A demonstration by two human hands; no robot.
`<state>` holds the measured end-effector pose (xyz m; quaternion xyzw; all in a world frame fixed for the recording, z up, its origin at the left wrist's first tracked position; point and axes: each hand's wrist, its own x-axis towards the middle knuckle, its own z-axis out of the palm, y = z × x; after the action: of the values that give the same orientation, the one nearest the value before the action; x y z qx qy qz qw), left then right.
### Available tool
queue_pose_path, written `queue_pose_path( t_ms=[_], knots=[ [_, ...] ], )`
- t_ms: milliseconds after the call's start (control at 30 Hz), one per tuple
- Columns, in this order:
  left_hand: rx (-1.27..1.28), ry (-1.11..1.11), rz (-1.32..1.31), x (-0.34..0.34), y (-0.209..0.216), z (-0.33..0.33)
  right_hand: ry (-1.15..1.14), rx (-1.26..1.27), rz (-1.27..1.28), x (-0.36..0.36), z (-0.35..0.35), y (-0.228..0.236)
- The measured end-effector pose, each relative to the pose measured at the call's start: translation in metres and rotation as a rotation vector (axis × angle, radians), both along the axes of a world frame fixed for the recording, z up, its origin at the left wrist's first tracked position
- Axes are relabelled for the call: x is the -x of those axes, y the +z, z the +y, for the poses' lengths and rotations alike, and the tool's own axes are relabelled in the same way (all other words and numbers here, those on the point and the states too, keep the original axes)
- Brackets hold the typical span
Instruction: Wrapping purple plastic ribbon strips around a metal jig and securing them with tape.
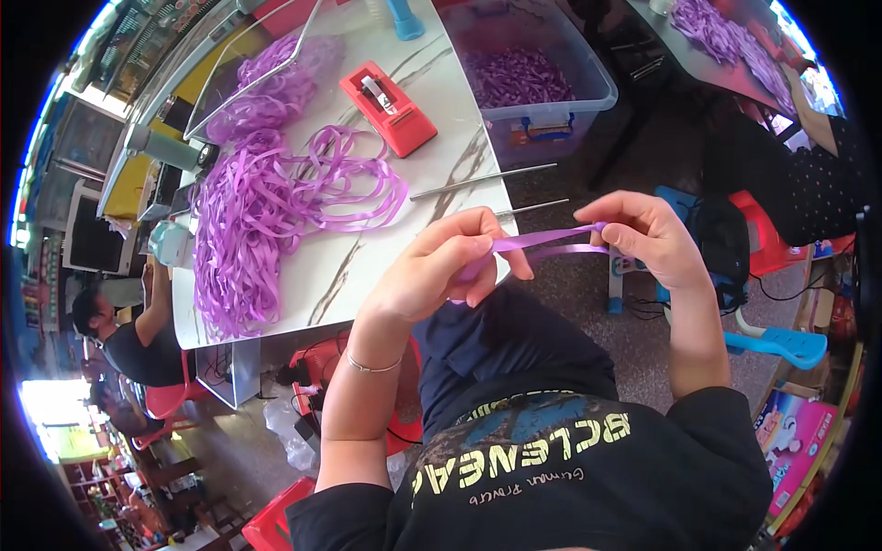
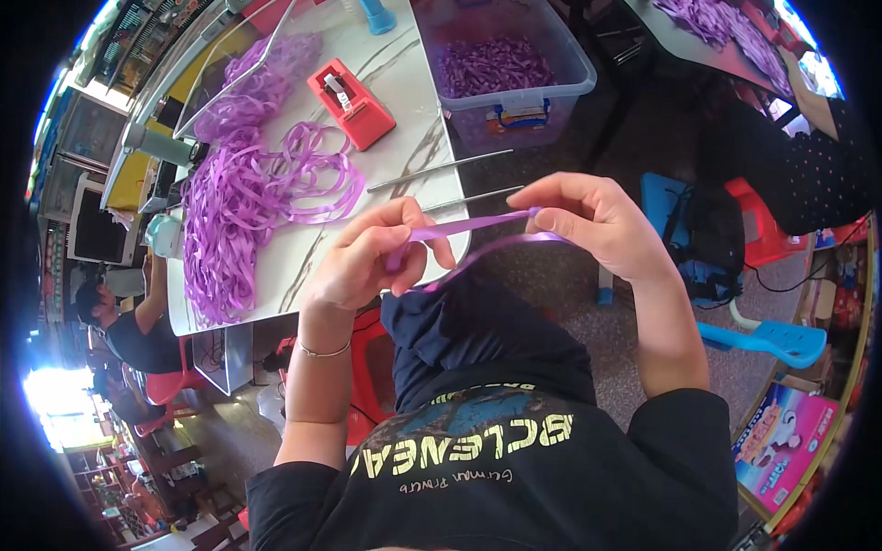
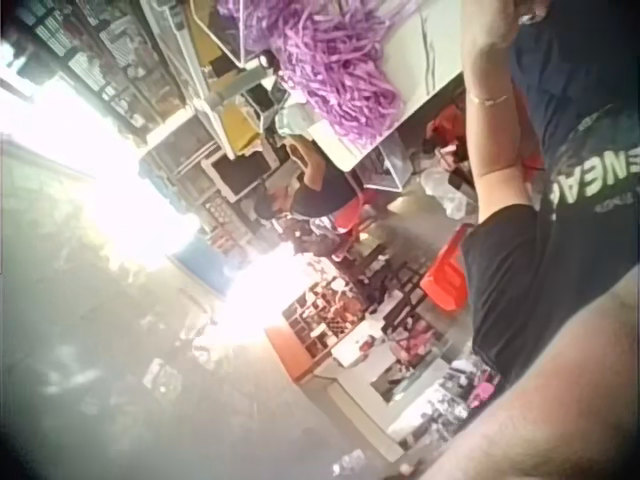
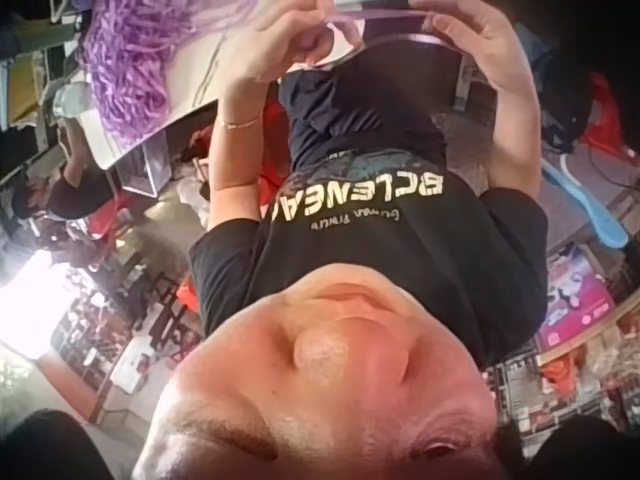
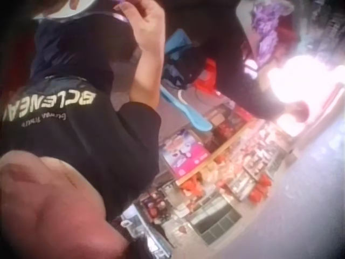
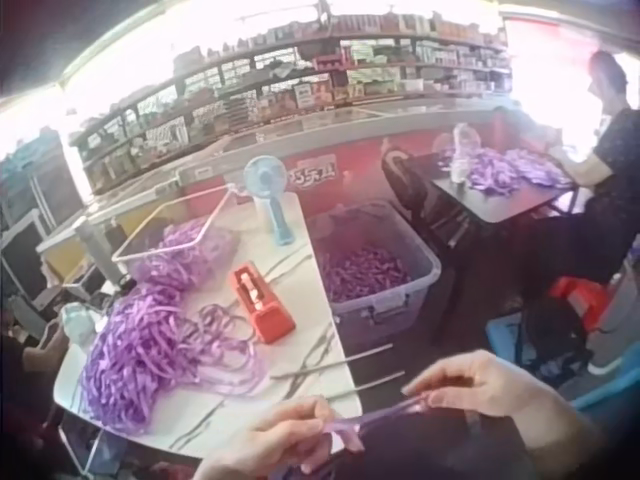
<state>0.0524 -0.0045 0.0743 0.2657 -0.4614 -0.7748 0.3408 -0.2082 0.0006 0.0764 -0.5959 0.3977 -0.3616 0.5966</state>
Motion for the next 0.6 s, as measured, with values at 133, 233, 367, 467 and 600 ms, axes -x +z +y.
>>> queue_pose_path(
  t_ms=[133, 233, 367, 467, 600],
  knots=[
    [0.030, -0.008, -0.142, -0.003, -0.003, 0.002, -0.071, 0.055, -0.032, 0.004, -0.004, -0.005],
    [0.188, -0.057, -0.366, -0.004, -0.003, 0.007, -0.120, 0.155, -0.011, 0.003, -0.004, -0.005],
    [0.647, -0.165, -0.748, -0.003, -0.011, 0.013, -0.134, 0.291, -0.019, 0.001, -0.007, -0.011],
    [0.601, -0.060, -0.464, 0.005, -0.015, 0.016, -0.110, 0.283, -0.008, -0.002, -0.008, -0.009],
    [0.368, -0.015, -0.264, 0.016, -0.018, 0.008, -0.096, 0.266, -0.038, -0.008, -0.009, -0.005]
  ],
)
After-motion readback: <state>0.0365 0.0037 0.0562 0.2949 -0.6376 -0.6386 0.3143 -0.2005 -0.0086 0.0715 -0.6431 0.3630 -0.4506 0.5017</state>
